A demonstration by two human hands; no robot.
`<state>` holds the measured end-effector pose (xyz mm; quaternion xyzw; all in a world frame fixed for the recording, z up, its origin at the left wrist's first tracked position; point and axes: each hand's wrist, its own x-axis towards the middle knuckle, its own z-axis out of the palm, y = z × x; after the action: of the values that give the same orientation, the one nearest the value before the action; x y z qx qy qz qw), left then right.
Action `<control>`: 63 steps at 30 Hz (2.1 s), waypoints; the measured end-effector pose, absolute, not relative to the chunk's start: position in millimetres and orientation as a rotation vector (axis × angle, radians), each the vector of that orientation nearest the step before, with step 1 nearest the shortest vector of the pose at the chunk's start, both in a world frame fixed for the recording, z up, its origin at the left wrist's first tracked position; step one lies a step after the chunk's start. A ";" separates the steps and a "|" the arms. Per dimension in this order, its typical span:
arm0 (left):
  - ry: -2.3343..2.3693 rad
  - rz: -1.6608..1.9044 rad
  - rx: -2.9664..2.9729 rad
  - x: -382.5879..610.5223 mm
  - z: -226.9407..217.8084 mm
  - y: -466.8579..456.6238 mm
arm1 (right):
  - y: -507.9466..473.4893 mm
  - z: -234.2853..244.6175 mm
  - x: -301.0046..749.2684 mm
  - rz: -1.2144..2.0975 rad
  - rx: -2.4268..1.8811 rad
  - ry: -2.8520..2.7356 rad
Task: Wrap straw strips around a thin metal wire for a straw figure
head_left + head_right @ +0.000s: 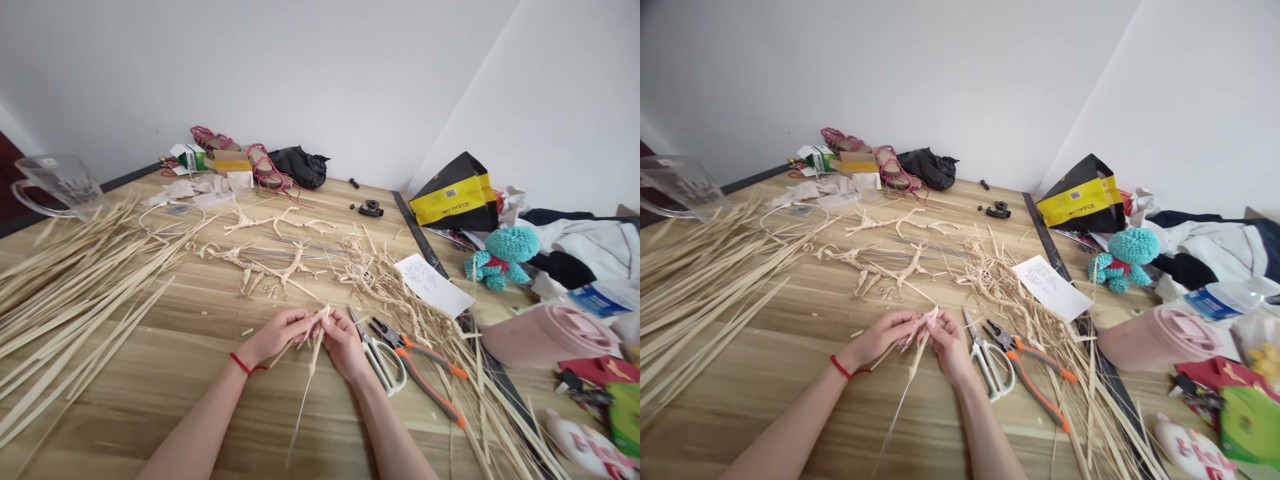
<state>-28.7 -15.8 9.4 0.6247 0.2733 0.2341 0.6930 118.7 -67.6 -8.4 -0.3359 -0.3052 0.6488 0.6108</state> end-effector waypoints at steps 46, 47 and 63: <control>0.722 0.814 1.327 -9.5 -0.3 -37.8 | -66.7 -18.2 113.6 1.639 -0.637 -0.231; 0.730 0.837 1.325 -11.4 0.7 -34.5 | -67.2 -17.1 112.2 1.639 -0.648 -0.240; 0.751 1.102 1.379 -16.2 -7.5 3.8 | -62.3 -20.2 90.8 1.459 -0.906 -0.672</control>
<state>-16.2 3.8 -7.5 0.5886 0.3204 0.4703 0.5742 90.8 -62.3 -20.2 -0.3917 -0.2903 0.6304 0.6041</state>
